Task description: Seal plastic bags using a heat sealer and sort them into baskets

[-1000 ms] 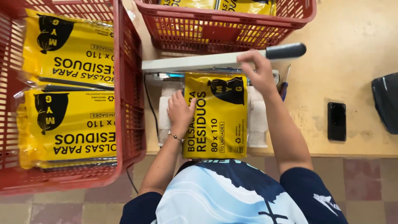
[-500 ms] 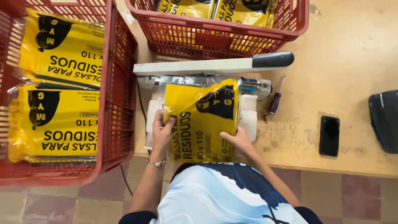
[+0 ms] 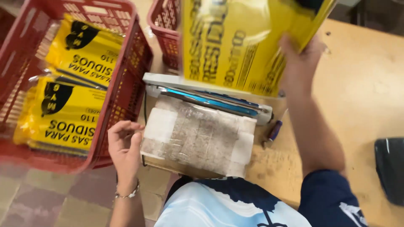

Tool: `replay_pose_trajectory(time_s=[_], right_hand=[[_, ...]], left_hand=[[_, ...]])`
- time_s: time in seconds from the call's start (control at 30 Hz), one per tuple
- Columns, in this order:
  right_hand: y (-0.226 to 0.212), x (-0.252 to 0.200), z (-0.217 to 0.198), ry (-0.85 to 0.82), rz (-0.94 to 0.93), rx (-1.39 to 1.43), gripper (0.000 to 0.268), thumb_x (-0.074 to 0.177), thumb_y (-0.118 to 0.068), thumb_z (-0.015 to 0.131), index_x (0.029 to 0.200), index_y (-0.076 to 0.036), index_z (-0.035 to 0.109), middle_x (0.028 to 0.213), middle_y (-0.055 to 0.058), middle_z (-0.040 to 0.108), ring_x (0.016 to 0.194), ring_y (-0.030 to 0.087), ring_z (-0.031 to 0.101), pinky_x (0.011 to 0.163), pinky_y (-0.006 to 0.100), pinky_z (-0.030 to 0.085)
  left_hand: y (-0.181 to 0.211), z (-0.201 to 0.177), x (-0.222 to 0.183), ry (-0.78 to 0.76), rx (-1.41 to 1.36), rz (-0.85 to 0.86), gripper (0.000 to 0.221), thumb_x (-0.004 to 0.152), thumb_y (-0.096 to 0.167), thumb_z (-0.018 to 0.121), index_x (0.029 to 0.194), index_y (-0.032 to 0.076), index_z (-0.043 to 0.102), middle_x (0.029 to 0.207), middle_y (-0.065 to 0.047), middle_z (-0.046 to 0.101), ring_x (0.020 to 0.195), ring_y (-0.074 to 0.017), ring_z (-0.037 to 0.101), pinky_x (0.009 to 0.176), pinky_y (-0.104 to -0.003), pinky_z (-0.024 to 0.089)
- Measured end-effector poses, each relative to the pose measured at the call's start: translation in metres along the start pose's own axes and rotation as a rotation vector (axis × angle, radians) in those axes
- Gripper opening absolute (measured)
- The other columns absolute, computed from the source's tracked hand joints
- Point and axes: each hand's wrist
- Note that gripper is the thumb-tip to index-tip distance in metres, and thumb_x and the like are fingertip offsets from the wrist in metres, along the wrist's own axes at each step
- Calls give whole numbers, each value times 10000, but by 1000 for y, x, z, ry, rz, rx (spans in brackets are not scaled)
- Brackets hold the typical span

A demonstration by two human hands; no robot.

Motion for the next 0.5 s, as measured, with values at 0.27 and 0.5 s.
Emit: replay_pose_trajectory(time_s=[0.27,0.5], right_hand=[[105,203,64,-129,157,30,737,1013,-138,812,1457,-51,231,1451,137,524,1312,273,602,1060,419,576],[77,155,114,-263,262,-470,542,1070,-224,694,1440,-88,322,1189,26,489,1001,121,552,811,328,487]], left_hand=[[35,-71,3,147,240,-108,174,1003,71,627,1170,75,575,1024,-74,695,967,-142,696,865,-251,556],[-28,-160,132,-165,986,-333,239,982,223,552,1165,90,629,1129,-88,720,994,-274,682,816,-445,534]])
Point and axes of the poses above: each hand's wrist, its own x-axis towards the middle knuckle, its own z-axis out of the palm, y = z × x
